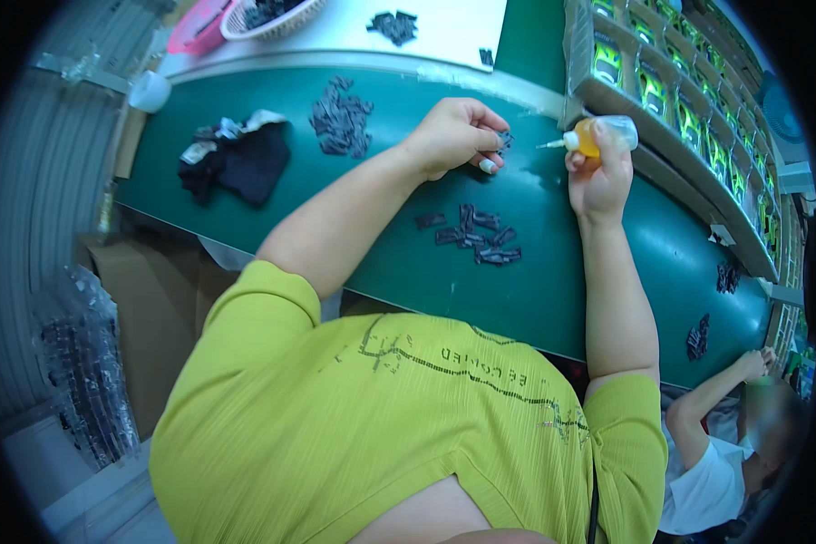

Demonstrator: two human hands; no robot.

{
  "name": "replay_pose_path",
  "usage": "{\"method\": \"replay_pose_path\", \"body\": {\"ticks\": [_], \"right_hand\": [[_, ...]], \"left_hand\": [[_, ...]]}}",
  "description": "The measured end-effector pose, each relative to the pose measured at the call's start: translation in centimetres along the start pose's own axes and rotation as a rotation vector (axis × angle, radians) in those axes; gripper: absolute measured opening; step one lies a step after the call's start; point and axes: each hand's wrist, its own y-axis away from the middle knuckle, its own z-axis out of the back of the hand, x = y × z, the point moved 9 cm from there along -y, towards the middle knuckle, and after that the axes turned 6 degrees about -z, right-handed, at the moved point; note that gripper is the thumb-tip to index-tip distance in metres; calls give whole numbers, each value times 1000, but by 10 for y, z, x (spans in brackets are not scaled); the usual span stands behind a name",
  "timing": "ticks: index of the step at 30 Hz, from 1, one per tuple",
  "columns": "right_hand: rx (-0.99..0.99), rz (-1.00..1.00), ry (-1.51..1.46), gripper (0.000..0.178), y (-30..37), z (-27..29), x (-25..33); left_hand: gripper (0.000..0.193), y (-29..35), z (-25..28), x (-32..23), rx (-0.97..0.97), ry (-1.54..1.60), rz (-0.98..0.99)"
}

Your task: The person repeatedly picks up small plastic parts, applies adhesive to each piece using a squeeze bottle, and places them on the table.

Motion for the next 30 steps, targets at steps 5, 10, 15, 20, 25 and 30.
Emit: {"method": "replay_pose_path", "body": {"ticks": [5, 10, 15, 20, 25, 30], "right_hand": [[-14, -17, 2, 14, 3, 0, 2], [-26, -13, -3, 15, -6, -2, 3], [27, -5, 14, 17, -8, -2, 6], [-6, -10, -3, 15, 0, -4, 4], [-2, -3, -4, 14, 7, -3, 1], [-7, 40, 14, 13, 1, 5, 11]], "left_hand": [[17, -43, 54, -34, -323, -62, -146], [12, -88, 82, -58, -492, -348, -167], [25, -78, 83, -86, -507, -647, -174], [44, 62, -19, -237, -133, -458, -692], [37, 201, -79, -317, 222, -517, -1287], [38, 222, -86, -330, 203, -521, -1374]]}}
